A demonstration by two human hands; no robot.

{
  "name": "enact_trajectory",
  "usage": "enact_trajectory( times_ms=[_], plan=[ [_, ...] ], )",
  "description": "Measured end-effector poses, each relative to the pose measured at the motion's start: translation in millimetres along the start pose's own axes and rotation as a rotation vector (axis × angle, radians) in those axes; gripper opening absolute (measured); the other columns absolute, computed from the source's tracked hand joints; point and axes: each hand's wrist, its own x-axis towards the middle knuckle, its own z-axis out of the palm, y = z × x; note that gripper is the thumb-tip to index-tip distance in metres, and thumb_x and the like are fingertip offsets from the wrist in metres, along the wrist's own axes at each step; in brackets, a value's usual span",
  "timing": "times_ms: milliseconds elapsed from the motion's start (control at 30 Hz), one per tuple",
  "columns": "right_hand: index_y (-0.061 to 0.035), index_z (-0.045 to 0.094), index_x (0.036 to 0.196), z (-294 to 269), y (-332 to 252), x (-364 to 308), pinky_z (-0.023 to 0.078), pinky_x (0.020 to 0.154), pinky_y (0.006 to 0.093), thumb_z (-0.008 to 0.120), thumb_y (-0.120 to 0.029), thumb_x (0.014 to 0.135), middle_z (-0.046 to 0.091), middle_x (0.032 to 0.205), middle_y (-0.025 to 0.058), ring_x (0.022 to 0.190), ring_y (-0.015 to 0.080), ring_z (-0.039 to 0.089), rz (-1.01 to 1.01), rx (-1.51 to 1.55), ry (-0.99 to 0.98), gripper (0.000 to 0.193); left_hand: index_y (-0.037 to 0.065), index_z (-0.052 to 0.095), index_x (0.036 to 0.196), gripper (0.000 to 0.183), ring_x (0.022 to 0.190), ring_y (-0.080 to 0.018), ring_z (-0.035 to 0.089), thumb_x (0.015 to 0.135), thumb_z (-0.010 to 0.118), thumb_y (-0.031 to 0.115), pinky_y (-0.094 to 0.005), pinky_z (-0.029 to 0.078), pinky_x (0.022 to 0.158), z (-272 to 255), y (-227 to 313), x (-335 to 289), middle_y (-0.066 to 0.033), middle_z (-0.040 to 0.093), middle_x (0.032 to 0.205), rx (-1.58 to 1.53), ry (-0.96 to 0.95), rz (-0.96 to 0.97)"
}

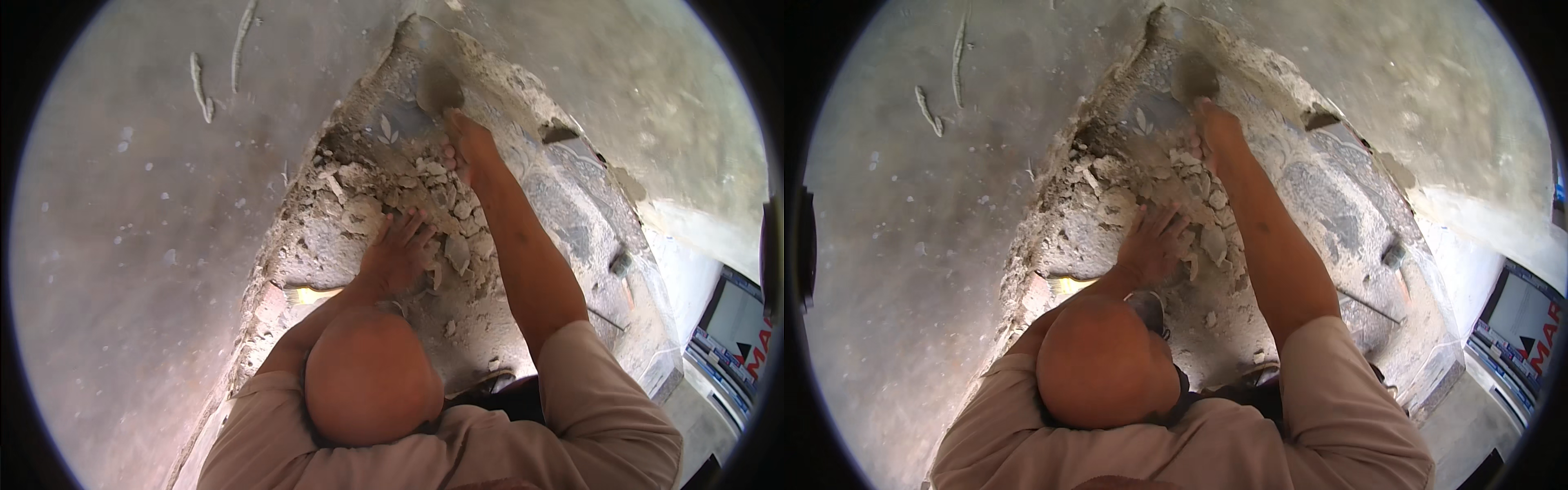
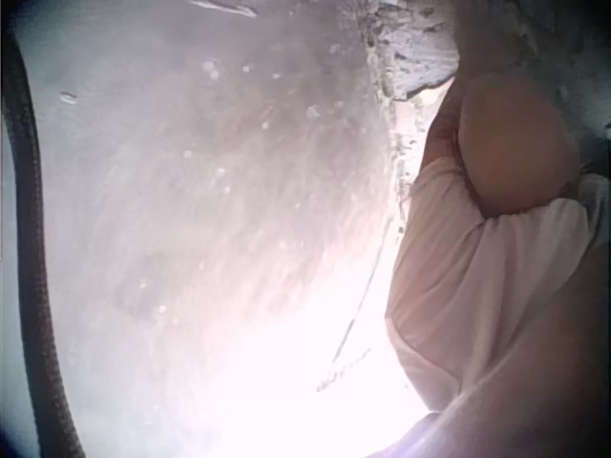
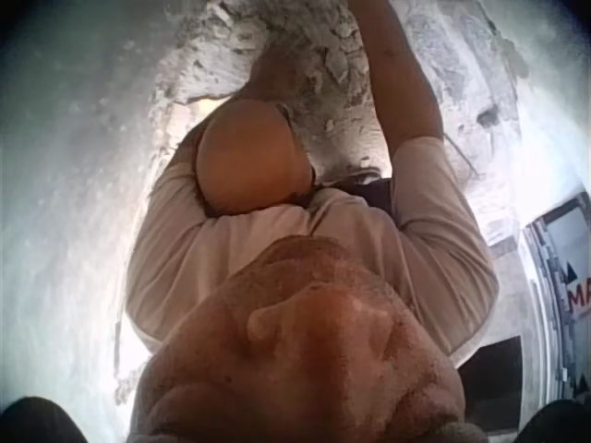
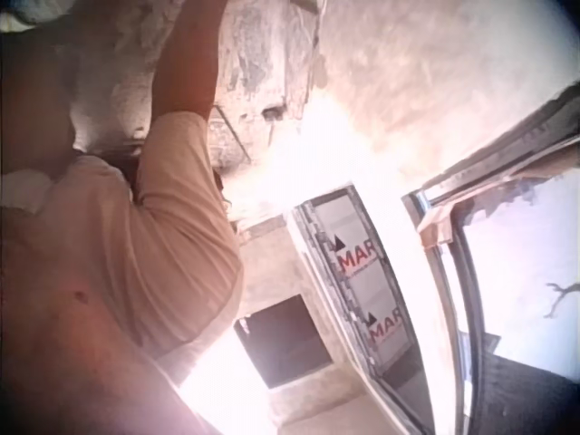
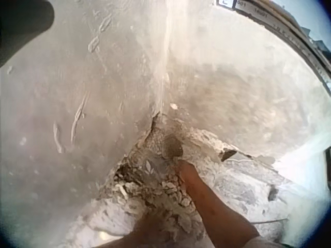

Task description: The person installs a tile along the base of a wall using mortar, taps it into place with a mallet, and uses a trowel to smooth mortar and clear debris from the floor.

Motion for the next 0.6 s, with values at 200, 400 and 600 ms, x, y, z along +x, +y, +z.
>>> enact_trajectory(
  times_ms=[200, 400, 600],
  plan=[
    [0.0014, 0.062, 0.117, -0.4, -10.4, 23.9, 0.035, 0.040, 0.0313, 0.056, -0.039, 0.102, 0.055, 0.067, 0.0056, 0.046, 0.0132, 0.044, -0.131, -0.302, -0.003, 0.044, 0.020, 0.029, 0.159, 0.069, 0.156, -0.0253, 0.007, 0.099, 0.046, 0.050, -0.0510, 0.005, 0.126, 25.1, -11.5, -4.7, -0.0069, 0.013, 0.169, 0.058, 0.134, 0.073],
    [0.0045, 0.060, 0.126, 3.4, 8.0, 2.9, 0.038, 0.040, 0.0311, 0.058, -0.037, 0.100, 0.055, 0.062, 0.0058, 0.043, 0.0129, 0.046, -0.296, -0.613, -0.219, 0.049, 0.020, 0.033, 0.157, 0.069, 0.156, -0.0272, 0.012, 0.097, 0.050, 0.049, -0.0536, 0.010, 0.125, 20.1, -14.7, -7.8, -0.0077, 0.011, 0.169, 0.013, 0.174, 0.087],
    [0.0054, 0.057, 0.133, -8.0, 58.8, -52.1, 0.041, 0.046, 0.0277, 0.060, -0.033, 0.098, 0.062, 0.075, 0.0071, 0.054, 0.0111, 0.055, -0.403, -0.323, -0.033, 0.052, 0.021, 0.036, 0.155, 0.070, 0.155, -0.0286, 0.017, 0.092, 0.058, 0.042, -0.0561, 0.010, 0.124, 38.0, -10.8, 3.1, -0.0093, 0.016, 0.168, -0.066, 0.335, 0.142]
  ],
)
